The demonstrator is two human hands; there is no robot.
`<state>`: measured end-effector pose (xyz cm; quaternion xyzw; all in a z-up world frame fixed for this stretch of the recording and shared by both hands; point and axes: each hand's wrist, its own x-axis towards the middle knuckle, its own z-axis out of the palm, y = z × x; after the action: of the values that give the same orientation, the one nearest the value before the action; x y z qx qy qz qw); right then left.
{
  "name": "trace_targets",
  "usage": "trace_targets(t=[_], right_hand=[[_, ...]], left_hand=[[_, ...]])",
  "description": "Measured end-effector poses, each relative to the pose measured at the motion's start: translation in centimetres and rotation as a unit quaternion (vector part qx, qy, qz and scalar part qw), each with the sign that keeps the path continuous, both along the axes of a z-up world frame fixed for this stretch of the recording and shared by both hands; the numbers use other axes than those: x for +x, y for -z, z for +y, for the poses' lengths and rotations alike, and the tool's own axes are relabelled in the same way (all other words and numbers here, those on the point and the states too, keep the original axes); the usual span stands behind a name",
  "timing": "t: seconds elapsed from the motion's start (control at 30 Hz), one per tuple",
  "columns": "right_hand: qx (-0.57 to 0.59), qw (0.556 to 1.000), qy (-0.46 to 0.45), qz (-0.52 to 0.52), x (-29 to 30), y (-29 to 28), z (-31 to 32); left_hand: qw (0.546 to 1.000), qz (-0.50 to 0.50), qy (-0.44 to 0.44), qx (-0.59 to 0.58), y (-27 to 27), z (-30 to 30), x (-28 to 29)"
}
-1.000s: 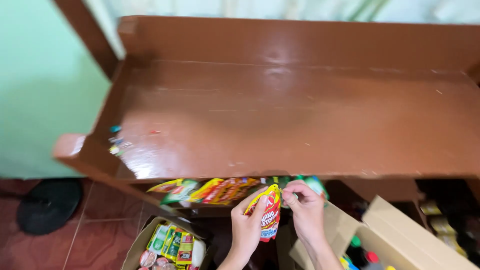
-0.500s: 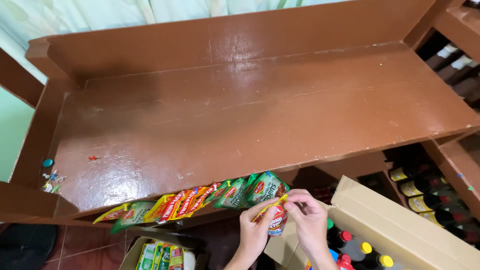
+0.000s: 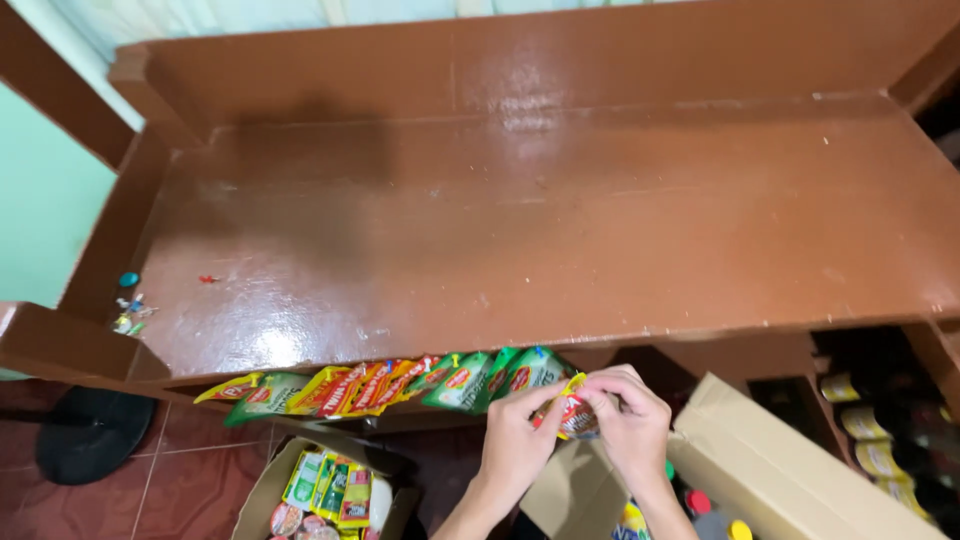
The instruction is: Organizing and hanging various condiment and snack packets onto a display shelf while arranging bottles in a box.
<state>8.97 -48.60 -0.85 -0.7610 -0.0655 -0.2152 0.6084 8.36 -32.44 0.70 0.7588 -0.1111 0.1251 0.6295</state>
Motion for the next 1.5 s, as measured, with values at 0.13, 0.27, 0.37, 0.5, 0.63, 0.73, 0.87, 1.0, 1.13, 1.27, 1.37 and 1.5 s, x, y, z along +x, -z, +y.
trace_targets(t=[0.13,0.27,0.37,0.5,0.63,0.73,0.87,1.0,1.13,1.27,1.37,1.5], right_hand=[[-0.05,0.998,0.002,-0.038,1.1,-1.3,0.1],[-0.071,0.996,0.01,-0.057,1.8,-1.7,0.3],[-0.061,0.996,0.015,-0.059,2.2,-1.0,0.4],[-0.066,0.995,0.015,-0.076,2.2,-1.2,0.5],[-0.073,0.994,0.017,-0.081,2.4,-0.9,0.6],[-0.072,0.994,0.025,-0.076,2.2,-0.7,0.7],[-0.073,0.995,0.035,-0.067,2.4,-0.7,0.8],[-0.074,0.995,0.039,-0.056,2.5,-0.8,1.0],[-0.077,0.994,0.044,-0.059,2.8,-0.9,1.1],[-0.074,0.994,0.042,-0.061,3.1,-1.0,1.2],[-0.071,0.995,0.039,-0.06,3.1,-1.0,1.3],[-0.069,0.995,0.042,-0.059,3.2,-0.8,1.1]], left_hand=[[0.996,0.042,-0.036,0.07,-1.5,-0.5,0.3],[0.992,0.036,-0.054,0.108,-2.0,-0.6,1.0],[0.991,0.038,-0.061,0.112,-1.6,-0.7,1.5],[0.992,-0.003,-0.08,0.101,-0.5,-0.9,1.8],[0.991,0.003,-0.085,0.106,0.0,-1.0,2.2],[0.991,0.014,-0.082,0.102,-0.3,-1.1,2.0],[0.991,0.011,-0.08,0.11,-0.2,-1.2,2.1],[0.99,0.035,-0.076,0.115,-0.8,-1.2,2.1],[0.99,-0.002,-0.082,0.115,-0.7,-1.4,2.2],[0.988,0.008,-0.091,0.123,-0.8,-1.6,2.4],[0.987,-0.005,-0.099,0.128,-0.4,-1.6,2.5],[0.986,-0.008,-0.101,0.131,-0.2,-1.7,2.6]])
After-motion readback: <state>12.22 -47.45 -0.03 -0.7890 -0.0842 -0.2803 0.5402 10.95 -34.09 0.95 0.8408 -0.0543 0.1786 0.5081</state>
